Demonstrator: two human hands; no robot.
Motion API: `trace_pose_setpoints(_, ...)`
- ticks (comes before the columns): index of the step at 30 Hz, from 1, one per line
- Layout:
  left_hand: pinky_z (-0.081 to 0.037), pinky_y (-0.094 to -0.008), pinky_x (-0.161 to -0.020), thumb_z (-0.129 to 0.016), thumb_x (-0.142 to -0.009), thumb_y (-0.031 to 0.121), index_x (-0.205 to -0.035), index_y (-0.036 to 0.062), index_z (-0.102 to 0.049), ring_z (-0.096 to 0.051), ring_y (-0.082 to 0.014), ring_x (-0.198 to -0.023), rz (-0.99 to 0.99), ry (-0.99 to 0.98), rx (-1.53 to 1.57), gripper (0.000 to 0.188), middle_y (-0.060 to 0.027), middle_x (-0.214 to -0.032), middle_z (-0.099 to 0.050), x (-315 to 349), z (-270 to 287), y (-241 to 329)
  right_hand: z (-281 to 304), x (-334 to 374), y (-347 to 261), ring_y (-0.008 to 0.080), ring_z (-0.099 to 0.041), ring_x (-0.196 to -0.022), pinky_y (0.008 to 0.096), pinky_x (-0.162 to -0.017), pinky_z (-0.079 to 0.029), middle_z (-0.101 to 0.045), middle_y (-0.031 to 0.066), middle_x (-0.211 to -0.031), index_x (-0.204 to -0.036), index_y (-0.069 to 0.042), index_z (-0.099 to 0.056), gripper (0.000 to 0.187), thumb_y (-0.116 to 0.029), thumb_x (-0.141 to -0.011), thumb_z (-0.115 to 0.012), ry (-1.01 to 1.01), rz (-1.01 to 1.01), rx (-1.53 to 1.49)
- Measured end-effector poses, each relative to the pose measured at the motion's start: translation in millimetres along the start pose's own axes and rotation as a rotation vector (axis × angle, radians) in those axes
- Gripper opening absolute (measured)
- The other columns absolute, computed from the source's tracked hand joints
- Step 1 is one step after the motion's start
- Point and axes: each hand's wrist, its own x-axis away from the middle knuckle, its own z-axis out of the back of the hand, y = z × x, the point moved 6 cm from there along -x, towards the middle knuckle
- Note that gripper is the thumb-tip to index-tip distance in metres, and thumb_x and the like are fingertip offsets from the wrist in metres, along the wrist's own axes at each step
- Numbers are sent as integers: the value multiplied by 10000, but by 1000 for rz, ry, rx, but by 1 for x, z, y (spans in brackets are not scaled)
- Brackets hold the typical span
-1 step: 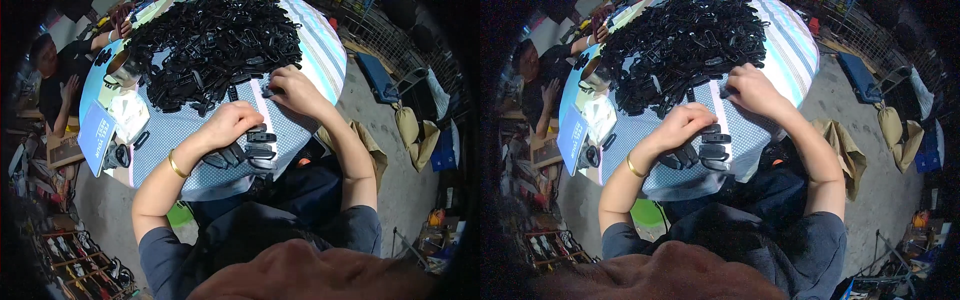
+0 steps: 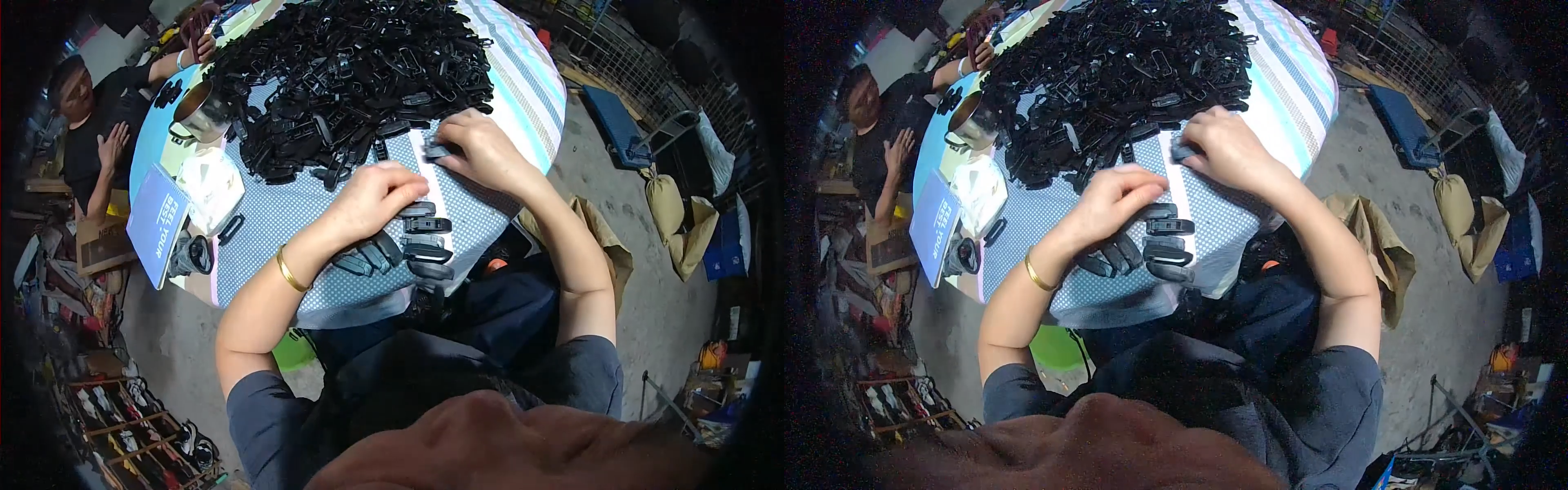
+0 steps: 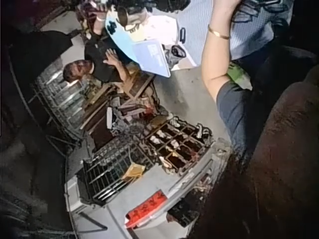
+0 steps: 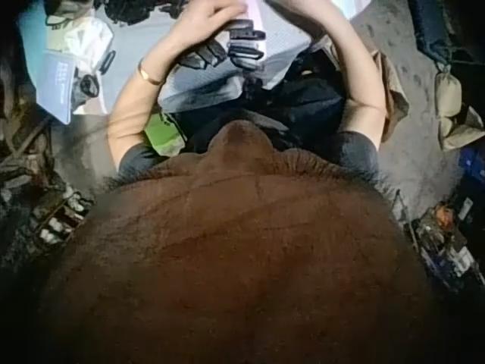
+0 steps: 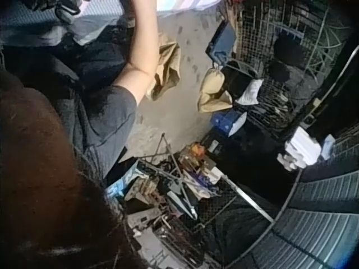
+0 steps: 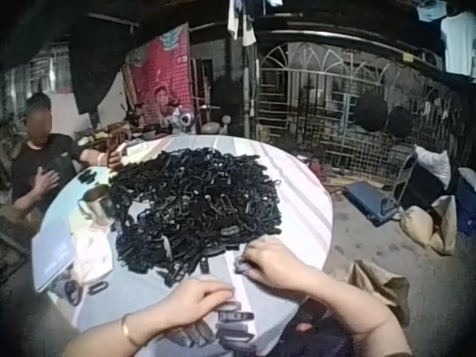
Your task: Sorting and inspecting small black plastic clips on a table.
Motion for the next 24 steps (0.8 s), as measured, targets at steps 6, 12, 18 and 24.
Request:
trace_pose_setpoints(6, -477, -174, -621, -611, -861, 127, -996, -33, -628, -590, -49, -720, 333, 209, 534, 210, -35, -845, -636, 1, 2, -24, 18, -2, -48, 304, -582, -890, 362, -746, -482, -583, 128, -965, -925, -16, -577, 294, -96, -667, -695, 424, 76, -116)
trace_pose_setpoints(12, -516, -188, -706, -580, -884, 118, -1096, -8, -561, -609, -83, -800, 306, 335, 1057, 248, -34, -923, -628, 3, 2, -30, 11, -4, -56, 311, -576, -913, 369, -759, -485, -575, 154, -991, -973, -2, -573, 346, -95, -667, -706, 518, 100, -165)
trace_pose_setpoints(18, -510, -206, -747, -540, -892, 70, -1134, 12, -539, -598, -93, -853, 198, 400, 1082, 249, -51, -1003, -599, 3, 14, -26, 13, -5, -40, 264, -609, -870, 338, -743, -493, -598, 168, -980, -1079, 23, -554, 391, -94, -733, -695, 422, 45, -492)
trace_pose_setpoints(24, -467, -214, -765, -548, -864, 42, -1147, 11, -573, -538, -71, -818, 108, 392, 528, 286, -11, -953, -573, 5, 22, -15, 13, -3, -41, 202, -642, -915, 281, -773, -516, -644, 131, -978, -989, 31, -614, 214, -51, -795, -653, 341, -193, -768)
